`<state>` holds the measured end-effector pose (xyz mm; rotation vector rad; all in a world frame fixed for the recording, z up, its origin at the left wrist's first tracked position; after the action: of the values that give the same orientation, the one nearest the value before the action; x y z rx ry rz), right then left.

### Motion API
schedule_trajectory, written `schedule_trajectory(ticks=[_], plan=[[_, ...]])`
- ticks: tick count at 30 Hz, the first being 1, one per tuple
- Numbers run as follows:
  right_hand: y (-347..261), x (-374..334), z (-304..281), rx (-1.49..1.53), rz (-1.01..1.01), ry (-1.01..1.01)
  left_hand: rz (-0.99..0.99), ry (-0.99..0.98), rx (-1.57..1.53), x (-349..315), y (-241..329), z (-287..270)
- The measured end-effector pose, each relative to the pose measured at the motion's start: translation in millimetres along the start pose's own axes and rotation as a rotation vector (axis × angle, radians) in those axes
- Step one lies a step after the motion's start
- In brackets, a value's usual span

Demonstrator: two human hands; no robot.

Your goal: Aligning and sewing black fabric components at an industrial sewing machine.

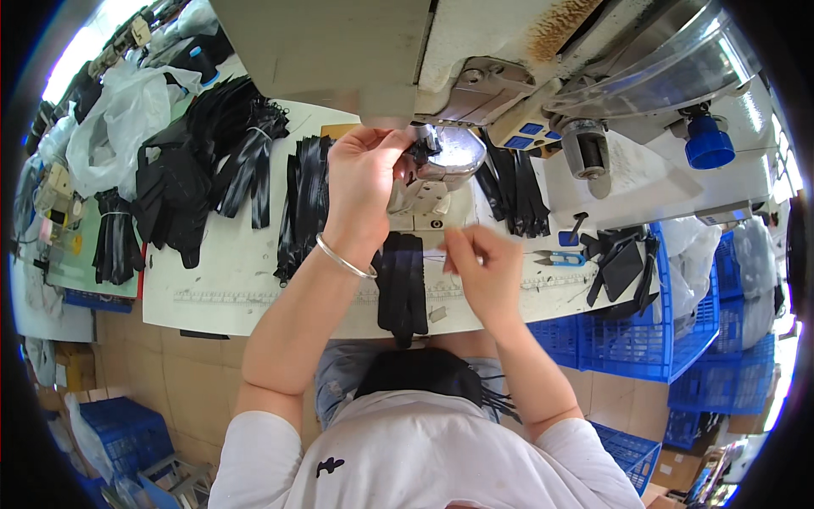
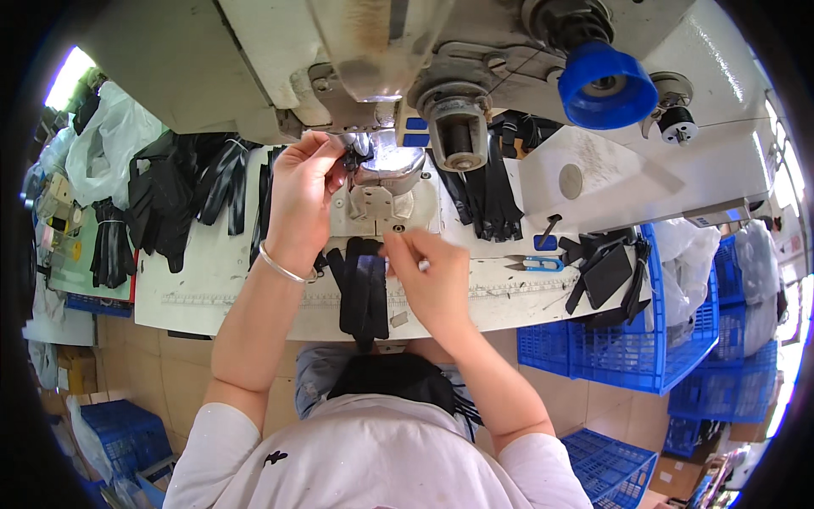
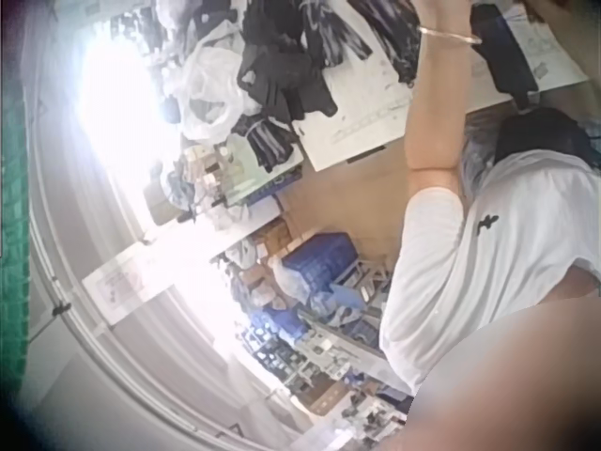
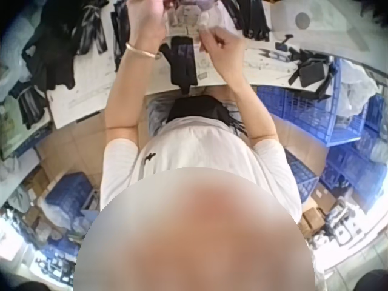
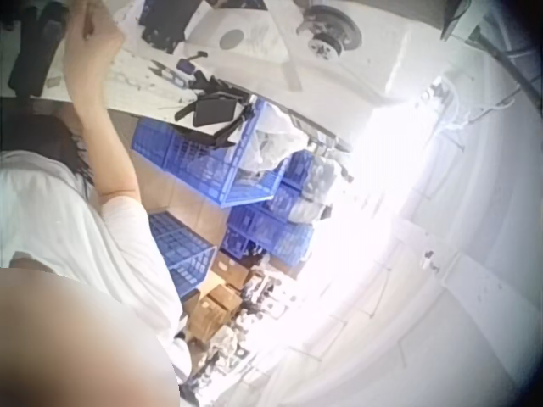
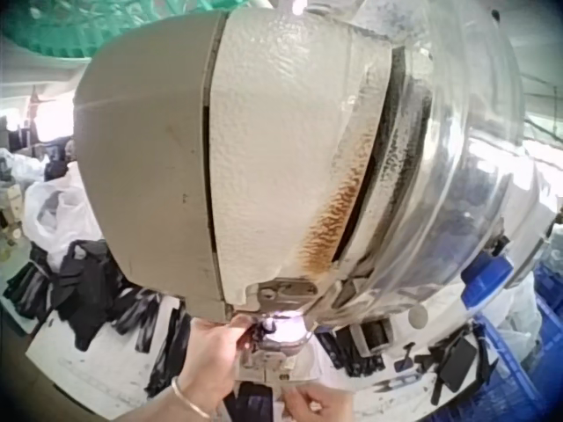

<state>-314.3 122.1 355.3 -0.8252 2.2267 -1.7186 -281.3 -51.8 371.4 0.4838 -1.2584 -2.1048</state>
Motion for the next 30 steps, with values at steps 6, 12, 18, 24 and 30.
schedule_trajectory(ticks=[6, 12, 18, 24, 30], plan=[[81, -47, -45, 0.084, 0.267, 0.066, 0.041, 0.049, -0.117, 3, -1, -2], [86, -50, -87, 0.004, 0.247, 0.152, 0.041, 0.052, -0.121, 8, -7, -6], [49, -8, -105, -0.343, -0.12, 0.208, 0.006, -0.016, -0.01, 12, -3, -2], [46, 30, -81, -0.874, -0.163, 0.174, -0.005, 0.008, -0.093, 9, -1, -20], [73, 31, -89, -1.177, -0.189, 0.263, -0.304, -0.362, -1.054, -39, 0, -46]])
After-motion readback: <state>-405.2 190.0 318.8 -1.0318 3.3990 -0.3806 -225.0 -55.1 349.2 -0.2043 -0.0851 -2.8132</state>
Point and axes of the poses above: each hand's wrist, its own x-axis towards the middle knuckle, its own z-axis out of the palm, y = z × x, the point moved 10 cm from there along x, towards the middle knuckle
